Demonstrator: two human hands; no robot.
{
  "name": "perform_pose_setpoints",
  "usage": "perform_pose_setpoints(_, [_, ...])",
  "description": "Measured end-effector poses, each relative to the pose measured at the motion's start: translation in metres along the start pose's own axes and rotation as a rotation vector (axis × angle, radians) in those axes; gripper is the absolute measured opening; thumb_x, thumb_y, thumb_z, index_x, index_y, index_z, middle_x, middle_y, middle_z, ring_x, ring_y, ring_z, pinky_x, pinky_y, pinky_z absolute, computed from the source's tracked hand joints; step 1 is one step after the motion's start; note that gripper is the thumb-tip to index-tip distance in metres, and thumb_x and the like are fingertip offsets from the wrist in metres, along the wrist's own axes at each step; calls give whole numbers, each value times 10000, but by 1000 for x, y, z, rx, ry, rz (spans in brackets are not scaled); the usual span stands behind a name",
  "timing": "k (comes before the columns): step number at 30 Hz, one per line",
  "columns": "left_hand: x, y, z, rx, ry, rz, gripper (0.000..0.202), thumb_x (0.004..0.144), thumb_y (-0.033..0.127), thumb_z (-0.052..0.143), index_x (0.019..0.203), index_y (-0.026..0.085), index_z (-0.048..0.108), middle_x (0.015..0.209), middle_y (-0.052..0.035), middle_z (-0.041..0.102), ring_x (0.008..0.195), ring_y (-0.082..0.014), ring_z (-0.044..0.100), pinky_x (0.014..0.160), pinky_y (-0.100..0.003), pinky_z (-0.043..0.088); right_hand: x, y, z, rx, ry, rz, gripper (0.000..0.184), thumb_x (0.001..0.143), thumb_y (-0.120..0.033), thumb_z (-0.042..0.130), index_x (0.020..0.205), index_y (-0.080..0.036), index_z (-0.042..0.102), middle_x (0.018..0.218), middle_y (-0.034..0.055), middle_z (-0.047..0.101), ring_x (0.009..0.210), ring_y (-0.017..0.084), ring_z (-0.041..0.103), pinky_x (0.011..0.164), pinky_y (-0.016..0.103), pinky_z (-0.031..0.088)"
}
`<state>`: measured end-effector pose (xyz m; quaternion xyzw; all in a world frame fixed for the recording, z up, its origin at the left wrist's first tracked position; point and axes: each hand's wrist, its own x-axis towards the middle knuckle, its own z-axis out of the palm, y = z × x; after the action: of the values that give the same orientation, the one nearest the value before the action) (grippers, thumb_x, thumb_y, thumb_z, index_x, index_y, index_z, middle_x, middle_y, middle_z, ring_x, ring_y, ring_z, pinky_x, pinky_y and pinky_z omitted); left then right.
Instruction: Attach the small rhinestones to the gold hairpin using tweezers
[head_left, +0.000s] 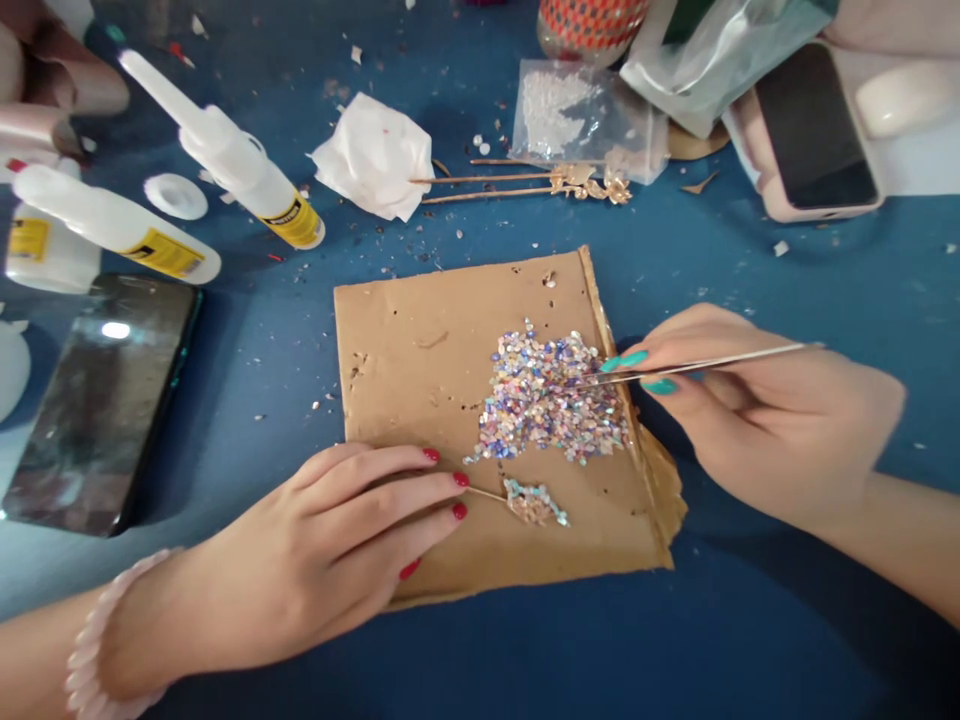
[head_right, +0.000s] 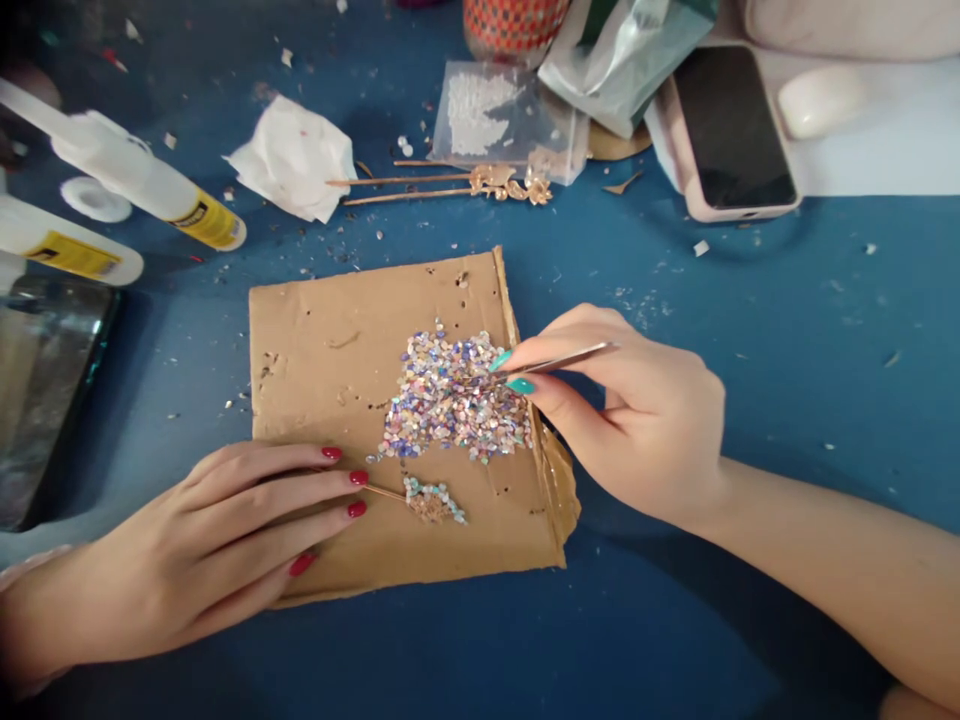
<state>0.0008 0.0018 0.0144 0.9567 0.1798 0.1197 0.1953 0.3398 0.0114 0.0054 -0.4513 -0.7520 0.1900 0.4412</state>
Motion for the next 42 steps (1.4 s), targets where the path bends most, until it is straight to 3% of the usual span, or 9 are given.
perform_pose_setpoints(5, [4,1,0,33,46,5,338,1039,137,442,1314,175,634,1255,-43,735,1304,-204,568,1132,-328,454,4,-1,-1,32,-52,-89,261,876,-43,652,1011,-250,737,818,6,750,774,148,700,656,297,562])
perform_pose_setpoints(14, [5,-1,-1,-7,11,26,330,1081,152,411,1320,137,638,1330,-43,696,1330,-218,502,1166,-339,353,4,2,-3,93,-162,-215,211,887,-69,644,1007,-231,706,821,24,772,730,163,714,696,365,602])
perform_pose_setpoints(22, [4,-1,-1,12,19,27,330,1081,155,409,1313,148,644,1307,-52,708,1315,-212,528,1109,-334,426,4,4,-3,80,-30,-220,351,799,40,665,1054,-192,729,834,42,755,776,168,696,677,339,558])
perform_pose_setpoints(30, [3,-1,0,13,-2,26,344,1083,160,397,1332,152,634,1344,-42,686,1321,-229,514,1122,-344,391,0,8,2,42,130,-103,315,842,8,640,1040,-215,741,865,28,730,837,166,681,718,346,516])
perform_pose_setpoints(34, [4,-1,-3,18,-4,39,348,1081,148,387,1317,132,643,1344,-53,680,1298,-241,514,1095,-357,383,-2,7,2,-26,208,35,221,874,-75,670,1010,-230,747,920,18,759,837,141,697,733,306,516])
perform_pose_setpoints(38, [4,-1,-1,16,-11,43,348,1076,138,397,1331,123,632,1366,-58,662,1313,-259,487,1110,-374,350,-1,5,-1,-184,219,172,101,917,-181,677,949,-238,754,920,5,786,781,129,711,676,278,506])
perform_pose_setpoints(42, [1,-2,3,2,-29,33,360,1076,138,402,1376,122,602,1402,-66,632,1346,-270,451,1136,-387,315,0,6,-2,-193,178,174,99,937,-204,664,948,-244,754,922,18,789,878,179,755,690,295,553])
